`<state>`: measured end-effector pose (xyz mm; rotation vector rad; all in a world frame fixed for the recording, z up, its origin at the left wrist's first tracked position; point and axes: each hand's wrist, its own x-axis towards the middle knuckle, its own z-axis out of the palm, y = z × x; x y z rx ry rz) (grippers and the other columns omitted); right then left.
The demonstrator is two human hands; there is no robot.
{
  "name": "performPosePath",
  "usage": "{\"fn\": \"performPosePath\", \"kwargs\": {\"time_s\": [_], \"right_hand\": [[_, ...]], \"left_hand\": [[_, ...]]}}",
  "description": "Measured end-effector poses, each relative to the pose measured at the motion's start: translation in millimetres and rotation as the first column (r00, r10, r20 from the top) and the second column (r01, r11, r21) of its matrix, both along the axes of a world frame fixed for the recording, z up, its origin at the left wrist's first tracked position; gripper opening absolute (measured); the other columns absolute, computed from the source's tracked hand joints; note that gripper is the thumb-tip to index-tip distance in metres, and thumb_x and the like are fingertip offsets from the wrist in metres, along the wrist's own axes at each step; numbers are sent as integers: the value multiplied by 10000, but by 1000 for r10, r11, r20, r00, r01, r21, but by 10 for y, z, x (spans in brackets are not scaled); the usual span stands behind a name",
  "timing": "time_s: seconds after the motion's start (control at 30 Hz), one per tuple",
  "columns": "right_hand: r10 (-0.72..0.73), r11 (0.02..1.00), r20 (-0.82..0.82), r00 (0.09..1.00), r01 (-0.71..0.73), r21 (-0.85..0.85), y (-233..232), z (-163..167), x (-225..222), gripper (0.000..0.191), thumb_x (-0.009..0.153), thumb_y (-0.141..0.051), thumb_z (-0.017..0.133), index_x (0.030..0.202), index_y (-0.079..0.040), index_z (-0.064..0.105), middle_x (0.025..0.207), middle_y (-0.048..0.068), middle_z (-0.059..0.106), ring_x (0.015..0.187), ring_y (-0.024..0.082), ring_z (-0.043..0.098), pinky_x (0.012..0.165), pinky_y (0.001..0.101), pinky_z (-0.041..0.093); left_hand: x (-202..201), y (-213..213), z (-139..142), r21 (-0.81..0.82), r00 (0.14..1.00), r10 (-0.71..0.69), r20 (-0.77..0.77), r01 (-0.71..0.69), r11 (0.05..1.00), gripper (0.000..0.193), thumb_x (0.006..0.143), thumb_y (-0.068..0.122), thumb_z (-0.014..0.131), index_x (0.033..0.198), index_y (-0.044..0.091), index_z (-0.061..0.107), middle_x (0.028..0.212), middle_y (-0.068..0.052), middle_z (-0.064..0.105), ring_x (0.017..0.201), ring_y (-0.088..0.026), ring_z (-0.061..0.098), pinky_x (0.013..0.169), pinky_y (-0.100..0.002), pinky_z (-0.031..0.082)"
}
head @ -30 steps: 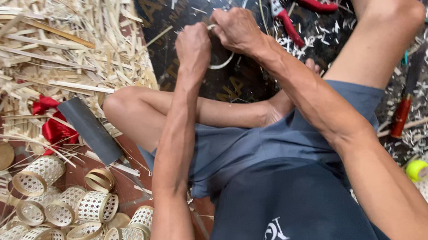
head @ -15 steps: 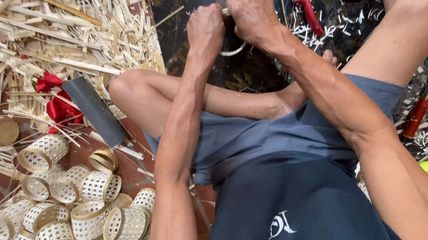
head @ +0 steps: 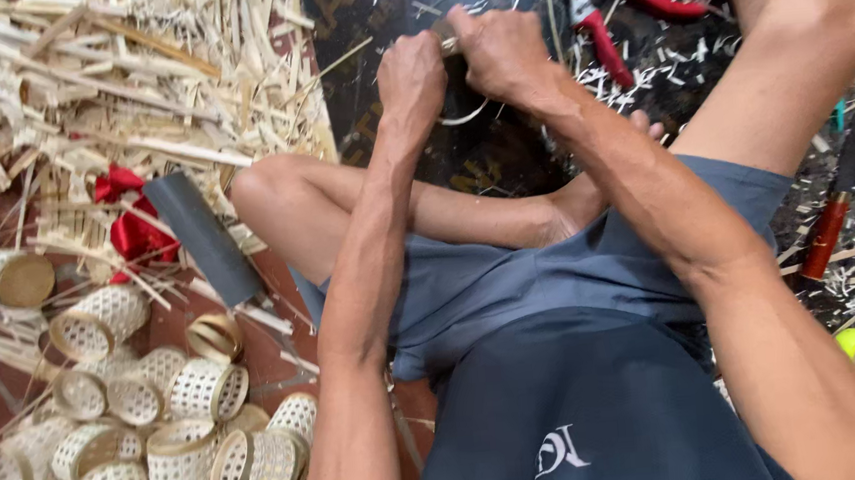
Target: The person sits on the floor assembling woven bamboo basket lids. They press a woven bamboo disc into a bamboo rim ring, fit and trim bamboo strips by hand, use pliers to cut and secure strip ends, and set finished lids with the pile of completed baskets beside them.
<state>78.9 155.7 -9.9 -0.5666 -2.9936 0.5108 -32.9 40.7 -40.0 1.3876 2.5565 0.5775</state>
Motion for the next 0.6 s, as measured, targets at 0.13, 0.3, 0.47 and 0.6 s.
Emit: {"fn": "performPosePath", "kwargs": {"time_s": [0.13, 0.3, 0.47, 0.6], "right_hand": [[21, 999, 63, 998, -24, 47, -37, 68, -147, 198, 771, -118, 701, 940, -16, 681, 787, 210, 720, 735, 396, 724, 589, 510, 558], [-20, 997, -92, 996, 26, 71, -166, 29, -246, 148, 875, -133, 663, 878, 11, 697, 757, 231, 711, 700, 378, 730, 592, 484, 566], [-17, 998, -108, 994, 22, 52, -208, -36, -167, 159, 837, -135, 648, 856, 21, 672, 733, 237, 701, 664, 388, 723, 545, 492, 554], [44, 997, -84, 995, -39, 63, -194, 0, -176, 151, 838, -135, 648, 857, 13, 665, 730, 227, 701, 658, 392, 719, 555, 501, 552]], "left_hand": [[1, -1, -13, -8, 1000, 21, -5, -21, 1000, 199, 891, 104, 585, 800, 19, 740, 799, -272, 708, 785, -467, 713, 666, -541, 572], [3, -75, 8, -7, 1000, 14, 16, -13, 1000, 206, 905, 117, 587, 818, 20, 746, 796, -272, 709, 783, -468, 714, 679, -539, 569], [8, -138, 56, -22, 1000, 3, 26, -2, 1000, 192, 870, 141, 607, 813, 22, 746, 808, -267, 714, 798, -459, 716, 699, -526, 572], [17, -152, 35, -69, 1000, 19, 8, -18, 997, 188, 882, 125, 598, 830, 21, 745, 838, -271, 716, 814, -466, 710, 682, -527, 570]]}}
